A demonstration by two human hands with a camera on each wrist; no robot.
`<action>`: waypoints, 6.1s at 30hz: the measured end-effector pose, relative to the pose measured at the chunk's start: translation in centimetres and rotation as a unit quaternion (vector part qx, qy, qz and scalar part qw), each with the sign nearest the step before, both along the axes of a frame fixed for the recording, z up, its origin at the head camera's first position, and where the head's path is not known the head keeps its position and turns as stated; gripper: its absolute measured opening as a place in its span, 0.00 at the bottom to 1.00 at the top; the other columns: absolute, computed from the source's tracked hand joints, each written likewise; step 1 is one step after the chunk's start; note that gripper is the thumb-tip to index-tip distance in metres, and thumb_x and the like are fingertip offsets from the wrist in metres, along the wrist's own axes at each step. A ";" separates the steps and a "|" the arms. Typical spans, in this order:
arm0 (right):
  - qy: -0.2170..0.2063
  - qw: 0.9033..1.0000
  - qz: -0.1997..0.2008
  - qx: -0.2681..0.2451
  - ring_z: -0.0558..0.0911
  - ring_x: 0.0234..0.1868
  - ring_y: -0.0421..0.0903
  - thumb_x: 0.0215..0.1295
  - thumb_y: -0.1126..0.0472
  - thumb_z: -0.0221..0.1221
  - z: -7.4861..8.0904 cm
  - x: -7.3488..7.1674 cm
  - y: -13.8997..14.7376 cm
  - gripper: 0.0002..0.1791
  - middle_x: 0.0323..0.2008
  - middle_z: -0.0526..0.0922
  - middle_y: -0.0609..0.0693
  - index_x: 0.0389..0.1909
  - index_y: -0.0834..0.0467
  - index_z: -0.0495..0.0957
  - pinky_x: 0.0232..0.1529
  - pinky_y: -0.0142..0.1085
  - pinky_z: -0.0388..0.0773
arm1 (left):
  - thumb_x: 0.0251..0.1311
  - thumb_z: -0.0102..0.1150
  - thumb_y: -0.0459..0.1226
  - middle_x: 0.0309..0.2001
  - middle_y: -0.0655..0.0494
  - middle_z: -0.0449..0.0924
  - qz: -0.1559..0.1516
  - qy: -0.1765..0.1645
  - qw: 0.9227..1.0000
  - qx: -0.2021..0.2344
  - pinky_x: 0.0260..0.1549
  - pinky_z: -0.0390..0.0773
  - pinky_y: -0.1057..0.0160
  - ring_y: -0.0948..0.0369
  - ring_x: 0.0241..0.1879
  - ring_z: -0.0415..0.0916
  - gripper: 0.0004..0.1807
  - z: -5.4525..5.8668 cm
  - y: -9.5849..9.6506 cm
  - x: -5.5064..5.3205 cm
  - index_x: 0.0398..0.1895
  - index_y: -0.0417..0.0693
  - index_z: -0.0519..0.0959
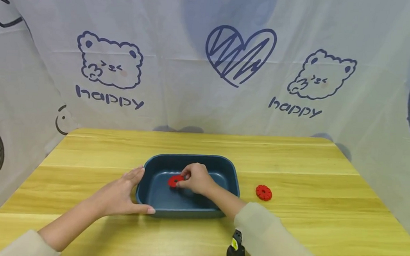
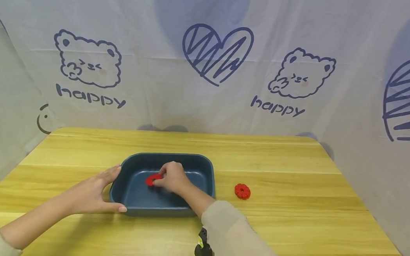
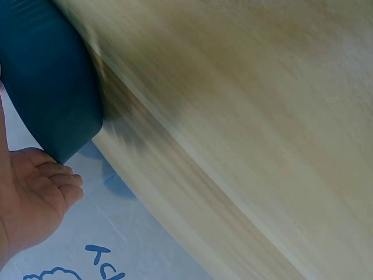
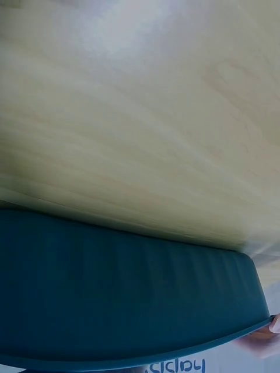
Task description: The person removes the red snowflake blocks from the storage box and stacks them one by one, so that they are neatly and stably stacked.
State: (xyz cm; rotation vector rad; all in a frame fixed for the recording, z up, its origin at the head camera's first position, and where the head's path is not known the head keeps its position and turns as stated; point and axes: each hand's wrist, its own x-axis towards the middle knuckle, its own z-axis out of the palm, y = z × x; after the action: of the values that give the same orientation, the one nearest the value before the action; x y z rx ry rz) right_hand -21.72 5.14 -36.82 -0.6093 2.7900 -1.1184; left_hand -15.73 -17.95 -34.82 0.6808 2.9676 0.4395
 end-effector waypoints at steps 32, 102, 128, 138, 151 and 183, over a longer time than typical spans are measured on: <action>0.092 0.993 0.052 -0.045 0.73 0.28 0.41 0.49 0.63 0.69 0.6 3.2 4.9 0.12 0.28 0.77 0.51 0.34 0.64 0.81 0.30 0.25 0.72 | 0.39 0.60 0.68 0.69 0.34 0.52 -0.010 0.004 1.000 0.001 0.56 0.64 0.37 0.33 0.64 0.56 0.63 0.0 0.0 0.1 0.68 0.29 0.54; 0.323 0.943 -0.071 -0.042 0.74 0.28 0.45 0.38 0.73 0.71 -0.3 3.6 16.8 0.17 0.26 0.77 0.50 0.35 0.66 0.81 0.30 0.32 0.77 | 0.40 0.60 0.69 0.70 0.35 0.51 -0.008 0.003 1.000 -0.002 0.57 0.64 0.37 0.35 0.66 0.54 0.63 0.1 -0.1 0.1 0.68 0.30 0.54; 0.275 0.952 -0.123 -0.042 0.75 0.25 0.44 0.39 0.74 0.70 -3.5 4.6 20.3 0.15 0.24 0.77 0.51 0.32 0.68 0.81 0.27 0.31 0.77 | 0.40 0.60 0.68 0.70 0.36 0.51 -0.007 0.001 1.000 0.001 0.57 0.64 0.37 0.35 0.66 0.54 0.63 0.1 -0.2 0.0 0.68 0.30 0.54; 0.195 0.965 -0.168 -0.056 0.73 0.26 0.33 0.44 0.72 0.69 -4.1 5.1 20.7 0.13 0.25 0.78 0.52 0.34 0.68 0.81 0.27 0.25 0.75 | 0.40 0.60 0.68 0.70 0.35 0.51 -0.010 0.003 1.000 -0.002 0.56 0.64 0.37 0.35 0.65 0.55 0.63 0.1 -0.2 0.0 0.68 0.30 0.54; 0.124 0.973 -0.190 -0.039 0.72 0.27 0.30 0.49 0.70 0.67 -4.6 5.3 21.3 0.12 0.27 0.79 0.52 0.36 0.68 0.81 0.28 0.24 0.76 | 0.39 0.60 0.69 0.70 0.36 0.52 0.000 0.004 1.000 0.005 0.57 0.64 0.37 0.35 0.66 0.55 0.63 -0.3 -0.1 0.0 0.68 0.30 0.55; 0.089 0.977 -0.187 -0.059 0.73 0.26 0.29 0.51 0.68 0.66 -5.0 5.4 21.6 0.14 0.28 0.80 0.53 0.38 0.70 0.80 0.29 0.24 0.76 | 0.39 0.60 0.68 0.70 0.35 0.52 -0.002 0.007 1.000 0.001 0.56 0.65 0.37 0.33 0.64 0.56 0.63 -0.2 -0.1 0.0 0.68 0.30 0.54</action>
State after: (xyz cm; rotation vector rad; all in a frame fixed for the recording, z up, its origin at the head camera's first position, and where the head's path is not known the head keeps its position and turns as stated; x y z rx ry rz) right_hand -16.34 26.74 -41.84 -0.2003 3.0990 -1.3621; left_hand -15.74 -18.05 -35.03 0.6909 2.9783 0.4402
